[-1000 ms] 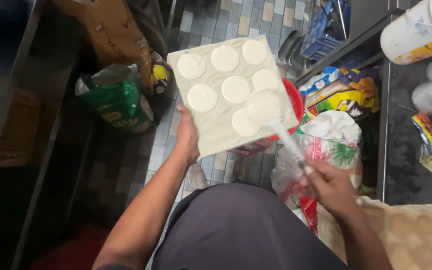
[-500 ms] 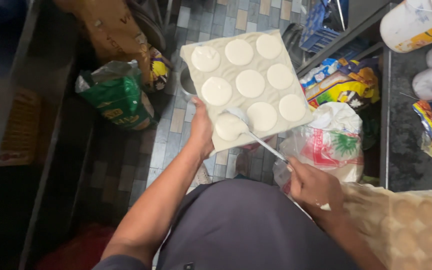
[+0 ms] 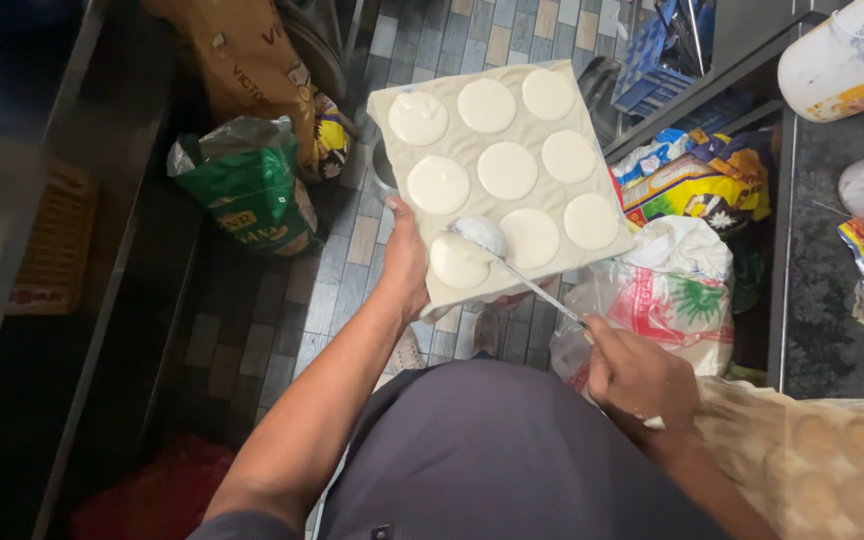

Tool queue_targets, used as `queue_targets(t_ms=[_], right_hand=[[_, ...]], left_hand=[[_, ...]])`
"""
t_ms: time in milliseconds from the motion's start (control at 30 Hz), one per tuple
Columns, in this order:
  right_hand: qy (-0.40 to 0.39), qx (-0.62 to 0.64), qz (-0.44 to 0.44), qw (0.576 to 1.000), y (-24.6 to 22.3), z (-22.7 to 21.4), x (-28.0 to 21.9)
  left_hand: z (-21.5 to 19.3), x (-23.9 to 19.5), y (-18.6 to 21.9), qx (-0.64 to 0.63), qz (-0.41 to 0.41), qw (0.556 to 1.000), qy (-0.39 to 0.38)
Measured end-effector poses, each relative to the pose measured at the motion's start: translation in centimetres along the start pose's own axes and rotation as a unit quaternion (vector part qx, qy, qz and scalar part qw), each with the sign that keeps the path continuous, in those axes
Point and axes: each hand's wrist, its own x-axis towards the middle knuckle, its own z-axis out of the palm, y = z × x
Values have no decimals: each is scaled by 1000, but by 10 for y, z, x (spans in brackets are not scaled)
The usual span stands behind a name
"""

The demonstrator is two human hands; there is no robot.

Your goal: The person is preparing idlis by placing circular batter portions onto a steamer tray.

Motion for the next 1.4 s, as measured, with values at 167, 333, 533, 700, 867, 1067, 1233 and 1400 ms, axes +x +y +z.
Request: queue_targets(t_ms=[167, 333, 533, 700, 867, 1067, 1233, 1400], right_hand=[[4, 10, 6, 1000, -7, -10, 9], [-4, 59, 54, 997, 10, 9, 10], [-188, 491, 268, 807, 55, 1, 24], [-287, 715, 325, 548, 127, -7, 14], [-195, 709, 353, 578, 131, -20, 31], [-92, 521, 450, 719, 191, 79, 44], [-188, 405, 463, 766, 248, 221, 73], [-268, 199, 388, 859, 268, 288, 122]], left_hand=[[-5, 1, 0, 17, -7, 1000, 15], [-5, -2, 3, 26, 7, 1000, 7], [3, -9, 9, 24, 6, 1000, -9], [-3, -9, 6, 20, 35, 999, 22], [-12, -25, 14, 20, 34, 998, 49], [-19, -57, 28, 75, 24, 987, 142], [-35, -68, 24, 109, 35, 967, 228], [-38, -66, 16, 43, 30, 992, 114]])
